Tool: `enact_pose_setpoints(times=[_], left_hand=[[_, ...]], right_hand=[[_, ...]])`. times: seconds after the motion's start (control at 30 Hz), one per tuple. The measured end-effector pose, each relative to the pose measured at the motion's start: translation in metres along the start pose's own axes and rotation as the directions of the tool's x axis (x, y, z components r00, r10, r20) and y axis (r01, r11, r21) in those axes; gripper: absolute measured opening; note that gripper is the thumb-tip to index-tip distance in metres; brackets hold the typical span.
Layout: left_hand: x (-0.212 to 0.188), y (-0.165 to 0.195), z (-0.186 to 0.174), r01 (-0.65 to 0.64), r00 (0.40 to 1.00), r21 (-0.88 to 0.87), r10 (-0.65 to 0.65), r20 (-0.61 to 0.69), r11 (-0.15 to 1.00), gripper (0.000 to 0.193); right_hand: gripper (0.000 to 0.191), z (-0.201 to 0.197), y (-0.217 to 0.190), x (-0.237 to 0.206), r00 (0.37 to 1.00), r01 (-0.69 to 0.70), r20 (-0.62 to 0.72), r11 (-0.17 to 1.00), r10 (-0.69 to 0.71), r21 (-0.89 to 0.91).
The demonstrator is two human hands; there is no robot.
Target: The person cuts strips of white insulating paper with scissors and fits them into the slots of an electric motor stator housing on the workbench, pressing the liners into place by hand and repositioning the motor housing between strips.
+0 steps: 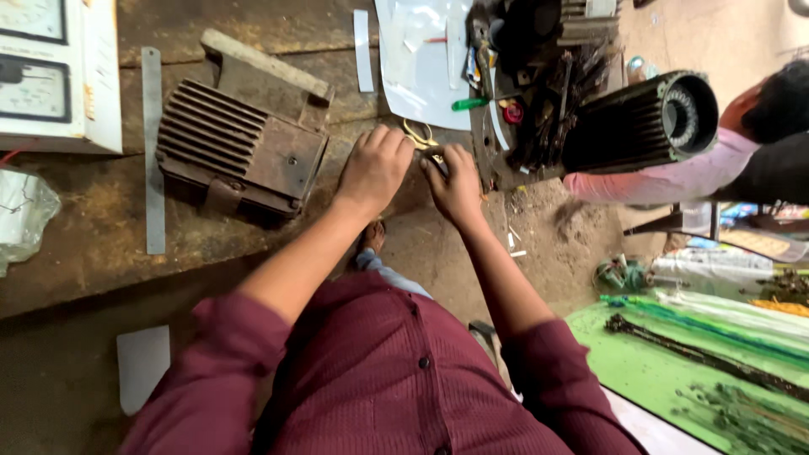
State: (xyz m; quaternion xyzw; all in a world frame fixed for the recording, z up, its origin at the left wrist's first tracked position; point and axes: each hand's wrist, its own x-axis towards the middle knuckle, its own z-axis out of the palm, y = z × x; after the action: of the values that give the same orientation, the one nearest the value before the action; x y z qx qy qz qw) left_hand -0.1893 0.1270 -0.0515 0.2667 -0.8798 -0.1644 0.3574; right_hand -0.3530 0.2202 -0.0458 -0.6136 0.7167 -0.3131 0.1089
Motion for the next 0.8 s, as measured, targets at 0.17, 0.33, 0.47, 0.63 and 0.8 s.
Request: enact_pose_setpoints(times=[0.17,0.33,0.47,0.63,0.8], left_hand=[[-0.017,-0.004,0.038,-0.081,0.982,0.344,0.017,0.187,0.935,0.008],[-0.067,0.003,0.046,0.073,0.987,0.304,-0.113,0.118,0.95,0.033],[-0.077,0.003,0.046,0.176,0.966,0.297,-0.222,0.13,0.938,0.044],[-0.08,0.004,0.056,0.137,0.954,0.374,-0.224,0.2,0.917,0.048],[-0.086,0.008,0.061,0.114,0.962,0.418,-0.205,0.18,0.901,0.05]], right_hand=[[0.043,0.02,0.043,0.033,0.993,0.107,0.084,0.947,-0.085,-0.301],[0.024,0.034,0.049,0.013,0.97,-0.077,0.218,0.987,0.107,-0.144],[0.026,0.054,0.04,0.003,0.967,-0.014,0.241,0.964,0.08,-0.264],[0.024,0.052,0.037,0.02,0.941,0.036,0.329,0.944,0.079,-0.328],[0.033,0.046,0.046,0.04,0.852,-0.115,0.471,0.96,0.227,-0.254]])
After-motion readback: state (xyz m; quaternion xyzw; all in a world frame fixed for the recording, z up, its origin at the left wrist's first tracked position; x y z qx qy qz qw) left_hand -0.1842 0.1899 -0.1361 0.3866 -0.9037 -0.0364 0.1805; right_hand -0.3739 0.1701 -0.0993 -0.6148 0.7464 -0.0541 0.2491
